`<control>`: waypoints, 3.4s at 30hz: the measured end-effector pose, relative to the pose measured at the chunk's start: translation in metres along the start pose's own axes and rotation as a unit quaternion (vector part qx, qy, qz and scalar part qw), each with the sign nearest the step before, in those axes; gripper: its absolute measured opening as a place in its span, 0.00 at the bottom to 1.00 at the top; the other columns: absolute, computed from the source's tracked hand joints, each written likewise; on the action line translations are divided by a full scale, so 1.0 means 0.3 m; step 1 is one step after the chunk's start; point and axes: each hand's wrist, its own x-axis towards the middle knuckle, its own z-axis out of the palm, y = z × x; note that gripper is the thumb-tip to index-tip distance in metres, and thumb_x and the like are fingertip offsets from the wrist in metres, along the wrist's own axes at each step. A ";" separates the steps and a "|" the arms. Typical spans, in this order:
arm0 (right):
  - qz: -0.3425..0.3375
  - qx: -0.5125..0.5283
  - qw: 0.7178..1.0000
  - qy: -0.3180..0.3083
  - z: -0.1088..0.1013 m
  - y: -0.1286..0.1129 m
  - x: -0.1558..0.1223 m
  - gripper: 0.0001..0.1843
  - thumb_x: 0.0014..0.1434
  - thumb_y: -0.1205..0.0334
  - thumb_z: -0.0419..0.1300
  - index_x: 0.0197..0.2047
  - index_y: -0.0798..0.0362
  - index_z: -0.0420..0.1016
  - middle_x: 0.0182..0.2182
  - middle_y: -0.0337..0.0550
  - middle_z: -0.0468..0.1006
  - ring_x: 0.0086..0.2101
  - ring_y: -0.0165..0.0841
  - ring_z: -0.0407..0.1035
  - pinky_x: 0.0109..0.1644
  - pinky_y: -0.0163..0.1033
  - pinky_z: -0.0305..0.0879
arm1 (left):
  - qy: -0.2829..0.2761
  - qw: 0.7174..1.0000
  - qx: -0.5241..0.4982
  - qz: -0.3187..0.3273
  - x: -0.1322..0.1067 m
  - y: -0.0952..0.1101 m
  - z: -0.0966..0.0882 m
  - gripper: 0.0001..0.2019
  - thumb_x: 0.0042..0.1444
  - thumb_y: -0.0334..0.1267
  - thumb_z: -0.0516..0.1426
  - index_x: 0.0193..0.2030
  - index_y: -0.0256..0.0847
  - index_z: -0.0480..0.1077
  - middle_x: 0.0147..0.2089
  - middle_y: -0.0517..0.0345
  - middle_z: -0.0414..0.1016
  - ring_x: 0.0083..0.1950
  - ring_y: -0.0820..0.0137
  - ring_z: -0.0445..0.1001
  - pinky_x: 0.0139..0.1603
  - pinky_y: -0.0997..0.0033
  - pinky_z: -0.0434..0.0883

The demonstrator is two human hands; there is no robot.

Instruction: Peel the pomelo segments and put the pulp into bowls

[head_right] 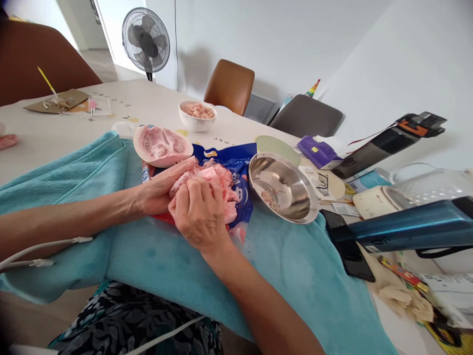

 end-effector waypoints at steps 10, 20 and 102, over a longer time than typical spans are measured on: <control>0.005 0.120 0.993 -0.005 -0.017 0.046 0.006 0.07 0.61 0.71 0.55 0.40 0.53 0.73 0.38 0.48 0.79 0.42 0.36 0.73 0.47 0.42 0.70 | 0.002 0.998 0.059 0.010 -0.003 0.011 0.001 0.19 0.68 0.39 0.49 0.28 0.34 0.72 0.23 0.54 0.75 0.23 0.74 0.74 0.25 0.79 0.71; -0.055 0.040 0.998 -0.015 -0.024 0.040 -0.008 0.10 0.62 0.72 0.56 0.44 0.53 0.74 0.38 0.47 0.79 0.44 0.38 0.74 0.45 0.42 0.69 | 0.035 0.998 0.050 0.027 -0.004 0.004 0.005 0.17 0.67 0.39 0.50 0.29 0.34 0.71 0.26 0.55 0.76 0.24 0.75 0.74 0.28 0.78 0.73; 0.017 0.024 0.999 0.029 0.018 0.019 0.010 0.13 0.58 0.76 0.53 0.27 0.50 0.63 0.25 0.42 0.71 0.29 0.33 0.66 0.34 0.39 0.65 | 0.062 0.991 0.088 0.078 0.001 -0.004 0.014 0.26 0.67 0.39 0.50 0.16 0.38 0.60 0.11 0.63 0.59 0.12 0.81 0.56 0.13 0.83 0.57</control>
